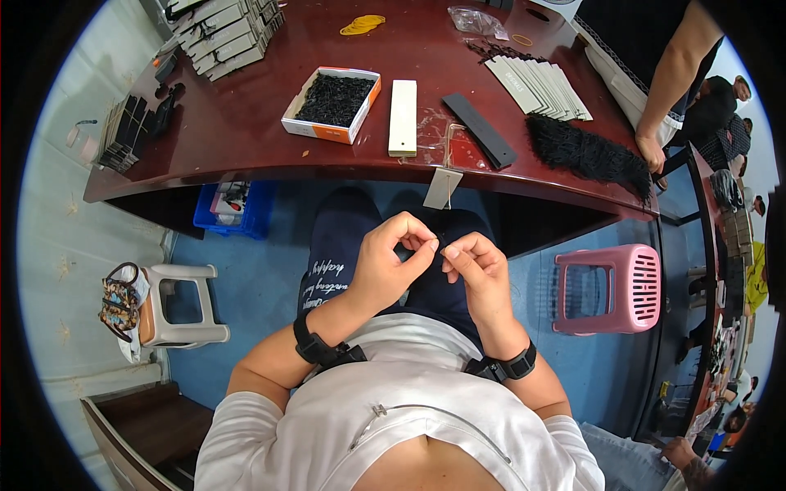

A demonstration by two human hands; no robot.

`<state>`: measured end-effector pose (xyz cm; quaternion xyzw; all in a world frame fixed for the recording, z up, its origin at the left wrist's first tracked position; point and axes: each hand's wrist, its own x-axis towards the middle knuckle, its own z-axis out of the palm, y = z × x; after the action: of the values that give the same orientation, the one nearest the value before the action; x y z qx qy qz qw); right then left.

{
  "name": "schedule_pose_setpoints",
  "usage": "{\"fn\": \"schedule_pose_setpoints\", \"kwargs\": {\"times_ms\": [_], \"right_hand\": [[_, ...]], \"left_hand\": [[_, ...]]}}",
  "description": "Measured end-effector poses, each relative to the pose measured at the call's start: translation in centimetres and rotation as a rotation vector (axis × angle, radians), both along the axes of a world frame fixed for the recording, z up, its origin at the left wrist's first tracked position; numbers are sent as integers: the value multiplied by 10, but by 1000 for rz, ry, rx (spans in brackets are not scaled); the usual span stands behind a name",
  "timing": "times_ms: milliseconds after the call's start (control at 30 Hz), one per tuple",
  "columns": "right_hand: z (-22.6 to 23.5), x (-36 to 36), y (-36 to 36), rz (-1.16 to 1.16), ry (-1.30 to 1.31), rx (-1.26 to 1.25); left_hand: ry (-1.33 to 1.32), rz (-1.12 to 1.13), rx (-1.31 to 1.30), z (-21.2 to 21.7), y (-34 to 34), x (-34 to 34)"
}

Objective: Manually assembling small black plastic components by threading and tying strings through them at a workbench.

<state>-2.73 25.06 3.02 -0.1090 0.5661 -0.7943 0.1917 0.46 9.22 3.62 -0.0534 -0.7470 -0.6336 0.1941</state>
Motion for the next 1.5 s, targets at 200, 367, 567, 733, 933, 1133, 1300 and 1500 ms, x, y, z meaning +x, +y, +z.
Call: {"fn": "schedule_pose_setpoints", "kwargs": {"times_ms": [200, 367, 567, 733, 933, 1133, 1300, 1500], "right_hand": [[0, 1, -2, -43, 74, 22], [3, 2, -3, -75, 114, 79], [1, 2, -2, -111, 163, 68], [1, 0, 0, -110, 99, -31], [-2, -3, 3, 146, -16, -85], [-5, -4, 5, 260, -49, -106], [2, 2, 4, 250, 8, -13], [26, -7, 13, 54, 546, 635]], "left_hand": [[17, -9, -67, 2, 1, 0], [2, -29, -68, 5, 1, 3], [-3, -58, -101, 6, 0, 3], [-195, -233, 369, 0, -6, 0], [-171, -467, 531, -4, -8, -1], [-184, -435, 623, -9, -10, 0], [-312, -485, 596, -7, -15, 3], [-477, -444, 535, -6, -29, 5]]}}
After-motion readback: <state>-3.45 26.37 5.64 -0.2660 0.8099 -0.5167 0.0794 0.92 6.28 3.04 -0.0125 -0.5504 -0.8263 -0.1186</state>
